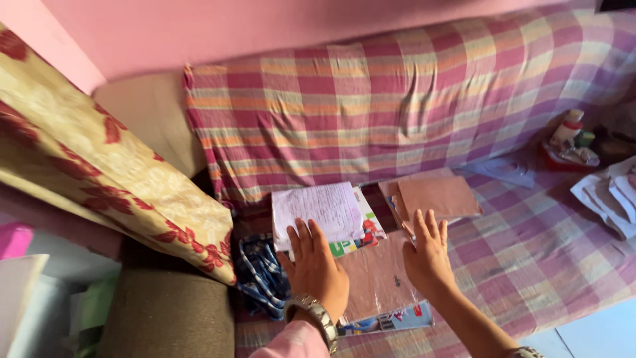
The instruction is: The person repeatedly takes books and notebooks from a wall shelf and places them onto a nearby bed. The person handles items one at a time, stacking them in a growing pile on the bed surface.
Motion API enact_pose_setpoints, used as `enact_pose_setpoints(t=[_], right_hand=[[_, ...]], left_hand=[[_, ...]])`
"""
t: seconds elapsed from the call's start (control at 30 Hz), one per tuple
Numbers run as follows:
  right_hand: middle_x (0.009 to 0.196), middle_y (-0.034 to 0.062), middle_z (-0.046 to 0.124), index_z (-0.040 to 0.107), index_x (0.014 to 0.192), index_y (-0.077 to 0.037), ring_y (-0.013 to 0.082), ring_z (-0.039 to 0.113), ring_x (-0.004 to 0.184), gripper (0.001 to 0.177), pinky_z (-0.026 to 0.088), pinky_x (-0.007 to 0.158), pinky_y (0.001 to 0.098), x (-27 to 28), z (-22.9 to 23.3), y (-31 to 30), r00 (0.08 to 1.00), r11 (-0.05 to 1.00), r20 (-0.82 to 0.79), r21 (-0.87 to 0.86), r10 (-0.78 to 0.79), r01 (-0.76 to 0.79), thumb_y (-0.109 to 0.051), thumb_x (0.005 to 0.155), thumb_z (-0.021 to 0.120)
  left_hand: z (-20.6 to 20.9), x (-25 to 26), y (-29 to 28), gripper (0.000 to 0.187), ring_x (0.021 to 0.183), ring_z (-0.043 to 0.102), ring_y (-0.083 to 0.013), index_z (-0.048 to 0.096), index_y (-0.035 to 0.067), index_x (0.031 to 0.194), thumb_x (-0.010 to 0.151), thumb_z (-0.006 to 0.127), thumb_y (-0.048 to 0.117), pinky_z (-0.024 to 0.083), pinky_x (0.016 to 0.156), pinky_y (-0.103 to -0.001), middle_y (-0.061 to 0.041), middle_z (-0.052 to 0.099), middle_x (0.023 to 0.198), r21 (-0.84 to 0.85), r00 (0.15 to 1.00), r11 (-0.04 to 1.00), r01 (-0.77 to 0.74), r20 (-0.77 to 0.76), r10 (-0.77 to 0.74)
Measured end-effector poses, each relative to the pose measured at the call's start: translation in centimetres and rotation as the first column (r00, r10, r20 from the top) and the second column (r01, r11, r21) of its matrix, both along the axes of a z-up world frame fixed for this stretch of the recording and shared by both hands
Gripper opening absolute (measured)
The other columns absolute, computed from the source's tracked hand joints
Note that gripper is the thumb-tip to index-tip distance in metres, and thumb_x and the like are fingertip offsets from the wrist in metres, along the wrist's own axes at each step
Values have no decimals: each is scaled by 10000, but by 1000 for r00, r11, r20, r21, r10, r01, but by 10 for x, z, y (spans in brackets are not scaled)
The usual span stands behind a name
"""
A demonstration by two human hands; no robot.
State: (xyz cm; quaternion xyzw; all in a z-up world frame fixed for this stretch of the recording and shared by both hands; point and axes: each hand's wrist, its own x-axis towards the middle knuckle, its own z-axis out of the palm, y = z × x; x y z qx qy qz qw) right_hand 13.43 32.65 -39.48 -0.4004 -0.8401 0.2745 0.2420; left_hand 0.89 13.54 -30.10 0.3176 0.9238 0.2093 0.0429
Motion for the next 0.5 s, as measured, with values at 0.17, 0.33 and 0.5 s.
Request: enact_pose_setpoints(t=[0.17, 0.33, 0.5], right_hand=[[1656, 191, 221, 334, 1557, -108, 492, 83, 1537, 771, 207, 1221, 569, -3, 62, 0, 999, 975, 29, 215, 46, -51, -128, 836, 609], [1679, 140, 150, 260, 1576, -150, 442, -10, 1557, 773, 134, 1166, 688, -14, 137, -21, 989, 972, 145, 232, -7, -27, -198, 881, 595], [1679, 172, 127, 241, 1575, -138, 457, -11, 1554, 798, 143, 1158, 707, -22, 190, -34, 990, 937, 131, 338, 43, -85, -213, 865, 597]], left_hand=[[65, -6, -30, 876, 1540, 44, -337, 159, 35, 1594, 844, 605, 113, 46, 1176, -651, -182, 80, 1720, -25, 991, 999, 43, -125, -46], [120, -9, -43, 889, 1568, 49, -371, 153, 25, 1591, 843, 615, 157, 19, 1165, -646, -197, 106, 1702, 24, 969, 996, 84, -236, -77], [165, -19, -48, 858, 1572, 75, -377, 184, 14, 1580, 858, 609, 201, 40, 1167, -648, -203, 140, 1696, 126, 931, 987, 98, -363, -46]])
